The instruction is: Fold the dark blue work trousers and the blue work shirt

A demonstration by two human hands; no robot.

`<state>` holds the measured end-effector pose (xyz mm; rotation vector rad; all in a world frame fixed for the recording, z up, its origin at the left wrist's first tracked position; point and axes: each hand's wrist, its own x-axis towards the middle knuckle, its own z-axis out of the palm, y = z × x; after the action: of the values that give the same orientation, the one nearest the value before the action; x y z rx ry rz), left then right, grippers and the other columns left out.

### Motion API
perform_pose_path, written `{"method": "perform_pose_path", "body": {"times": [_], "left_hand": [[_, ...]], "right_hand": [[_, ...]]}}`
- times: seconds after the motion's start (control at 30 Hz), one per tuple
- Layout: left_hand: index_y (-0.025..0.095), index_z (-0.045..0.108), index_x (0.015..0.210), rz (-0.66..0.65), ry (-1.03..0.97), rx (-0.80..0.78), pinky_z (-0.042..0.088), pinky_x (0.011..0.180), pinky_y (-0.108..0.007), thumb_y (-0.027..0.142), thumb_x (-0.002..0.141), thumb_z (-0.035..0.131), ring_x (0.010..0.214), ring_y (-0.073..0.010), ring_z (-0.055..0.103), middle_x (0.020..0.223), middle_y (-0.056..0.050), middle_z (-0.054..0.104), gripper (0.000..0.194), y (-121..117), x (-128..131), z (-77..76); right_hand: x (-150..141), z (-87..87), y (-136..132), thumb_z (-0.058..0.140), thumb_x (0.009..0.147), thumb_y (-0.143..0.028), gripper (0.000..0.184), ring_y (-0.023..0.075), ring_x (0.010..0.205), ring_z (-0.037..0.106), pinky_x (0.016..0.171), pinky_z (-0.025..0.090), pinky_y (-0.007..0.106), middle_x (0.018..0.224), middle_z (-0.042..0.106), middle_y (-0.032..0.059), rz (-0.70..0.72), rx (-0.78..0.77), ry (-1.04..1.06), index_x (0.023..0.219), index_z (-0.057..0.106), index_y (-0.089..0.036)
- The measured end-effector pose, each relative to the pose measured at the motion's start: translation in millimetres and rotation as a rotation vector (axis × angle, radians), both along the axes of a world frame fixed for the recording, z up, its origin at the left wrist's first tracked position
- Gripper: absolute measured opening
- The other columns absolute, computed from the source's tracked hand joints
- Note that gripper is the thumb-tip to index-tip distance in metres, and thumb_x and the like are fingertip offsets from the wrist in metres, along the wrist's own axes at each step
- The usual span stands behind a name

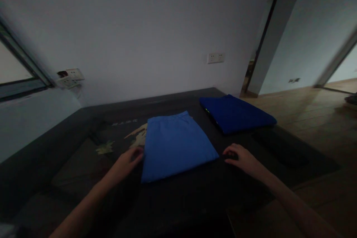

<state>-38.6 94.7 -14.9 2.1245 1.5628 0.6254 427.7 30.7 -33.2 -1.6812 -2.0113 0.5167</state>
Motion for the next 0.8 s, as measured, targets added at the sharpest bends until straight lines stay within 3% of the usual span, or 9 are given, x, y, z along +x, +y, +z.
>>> {"method": "perform_pose_path", "body": {"times": [0.13, 0.23, 0.4, 0.57, 0.7, 0.8], "left_hand": [[0.023, 0.065, 0.094, 0.009, -0.087, -0.105, 0.049, 0.087, -0.038, 0.047, 0.069, 0.063, 0.093, -0.0262, 0.064, 0.098, -0.006, 0.070, 0.035, -63.1, -5.1, -9.4], [0.025, 0.064, 0.095, 0.053, -0.094, -0.055, 0.047, 0.090, -0.041, 0.044, 0.062, 0.071, 0.097, -0.0283, 0.062, 0.101, -0.007, 0.069, 0.039, -79.8, 5.2, -18.3], [0.023, 0.062, 0.091, 0.139, -0.107, -0.022, 0.047, 0.086, -0.041, 0.039, 0.062, 0.069, 0.093, -0.0283, 0.062, 0.098, -0.007, 0.068, 0.034, -75.7, 21.5, -25.6], [0.023, 0.061, 0.085, 0.072, -0.176, 0.016, 0.048, 0.080, -0.035, 0.041, 0.071, 0.062, 0.086, -0.0237, 0.060, 0.090, -0.004, 0.065, 0.023, -72.6, 25.3, -17.6], [0.023, 0.061, 0.080, 0.046, -0.208, 0.020, 0.047, 0.079, -0.033, 0.041, 0.073, 0.060, 0.081, -0.0210, 0.058, 0.092, -0.005, 0.063, 0.020, -70.0, 27.0, -10.8], [0.023, 0.063, 0.084, 0.054, -0.277, -0.021, 0.047, 0.082, -0.034, 0.043, 0.073, 0.061, 0.086, -0.0215, 0.059, 0.097, -0.005, 0.064, 0.023, -67.2, 28.2, -8.7]], "right_hand": [[-23.2, -8.2, -4.0, 0.073, 0.067, -0.030, 0.022, 0.0209, 0.078, 0.057, 0.071, 0.042, 0.035, 0.081, 0.061, 0.0043, -0.051, 0.057, -0.042, 0.086, 0.065, -0.023], [-38.3, -9.6, 3.3, 0.075, 0.064, -0.034, 0.023, 0.0204, 0.074, 0.056, 0.067, 0.041, 0.033, 0.077, 0.060, 0.0028, -0.109, 0.055, -0.047, 0.081, 0.063, -0.022], [-41.0, -12.8, 10.2, 0.072, 0.062, -0.027, 0.021, 0.0176, 0.071, 0.057, 0.064, 0.042, 0.030, 0.074, 0.060, -0.0003, -0.129, -0.019, 0.103, 0.078, 0.060, -0.022], [-46.0, -10.6, 11.1, 0.069, 0.065, -0.027, 0.028, 0.0174, 0.077, 0.058, 0.071, 0.046, 0.031, 0.081, 0.061, -0.0004, -0.054, 0.012, 0.351, 0.087, 0.054, -0.022], [-57.4, -6.0, 16.7, 0.072, 0.062, -0.026, 0.038, 0.0155, 0.069, 0.058, 0.063, 0.048, 0.030, 0.083, 0.060, -0.0001, -0.030, -0.066, 0.478, 0.093, 0.051, -0.022], [-62.2, -7.2, 22.8, 0.073, 0.063, -0.030, 0.038, 0.0159, 0.073, 0.060, 0.065, 0.050, 0.030, 0.084, 0.061, 0.0003, 0.006, -0.082, 0.585, 0.091, 0.050, -0.021]]}}
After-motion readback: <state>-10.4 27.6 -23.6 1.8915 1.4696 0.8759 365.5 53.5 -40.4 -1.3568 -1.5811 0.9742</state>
